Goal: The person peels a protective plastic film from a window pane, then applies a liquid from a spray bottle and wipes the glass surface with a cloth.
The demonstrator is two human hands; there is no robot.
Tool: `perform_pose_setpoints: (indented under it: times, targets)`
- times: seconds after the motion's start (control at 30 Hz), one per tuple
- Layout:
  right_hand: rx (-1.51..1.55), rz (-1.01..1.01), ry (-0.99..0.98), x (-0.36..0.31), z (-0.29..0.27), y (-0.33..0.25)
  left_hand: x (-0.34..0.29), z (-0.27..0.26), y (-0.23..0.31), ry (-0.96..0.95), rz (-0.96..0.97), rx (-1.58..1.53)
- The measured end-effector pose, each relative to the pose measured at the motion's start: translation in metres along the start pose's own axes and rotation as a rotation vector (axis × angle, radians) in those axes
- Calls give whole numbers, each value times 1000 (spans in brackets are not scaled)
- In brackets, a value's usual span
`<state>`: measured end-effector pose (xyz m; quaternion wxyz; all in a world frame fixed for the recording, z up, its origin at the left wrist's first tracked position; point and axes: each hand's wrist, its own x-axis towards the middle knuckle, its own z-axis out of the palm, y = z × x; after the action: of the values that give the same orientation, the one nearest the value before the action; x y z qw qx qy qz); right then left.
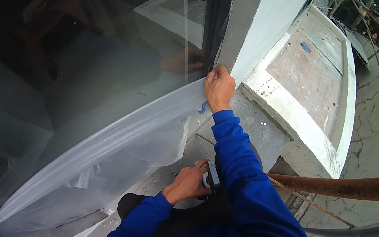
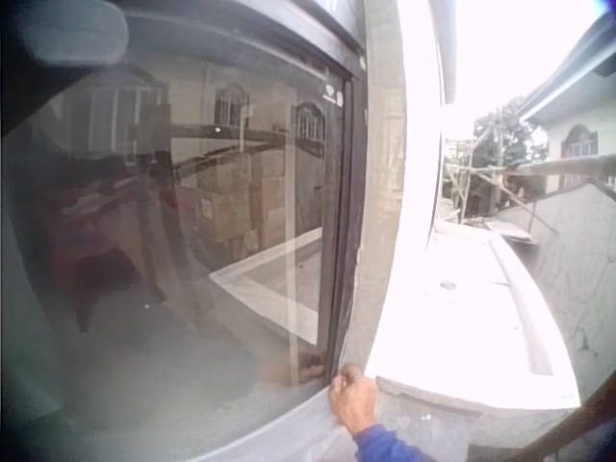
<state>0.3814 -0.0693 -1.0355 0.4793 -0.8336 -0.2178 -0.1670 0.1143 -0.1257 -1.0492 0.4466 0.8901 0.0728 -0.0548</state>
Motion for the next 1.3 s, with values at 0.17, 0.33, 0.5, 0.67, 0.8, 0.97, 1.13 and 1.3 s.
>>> perform_pose_setpoints:
  times: [0.17,0.33,0.5,0.67,0.8,0.97,1.13,1.3]
  targets:
    - [-39,-95,-8,4,1,6,-3,1,0,32,20,7]
    - [-167,-229,-72,16,-10,10,-4,3,-4,54,36,-12]
    - [-244,-266,-142,25,-29,-2,-5,2,-5,56,63,-22]
    - [-295,-285,-212,22,-51,-14,-2,1,-6,53,93,-16]
    - [-328,-132,-372,9,-72,-9,-2,1,-6,13,77,-5]
    - [181,236,-404,15,-42,15,4,8,-8,14,108,9]
    - [977,908,-405,20,-17,23,5,3,0,12,84,0]
    - [1338,1024,-351,14,0,-21,-1,1,-4,-1,25,6]
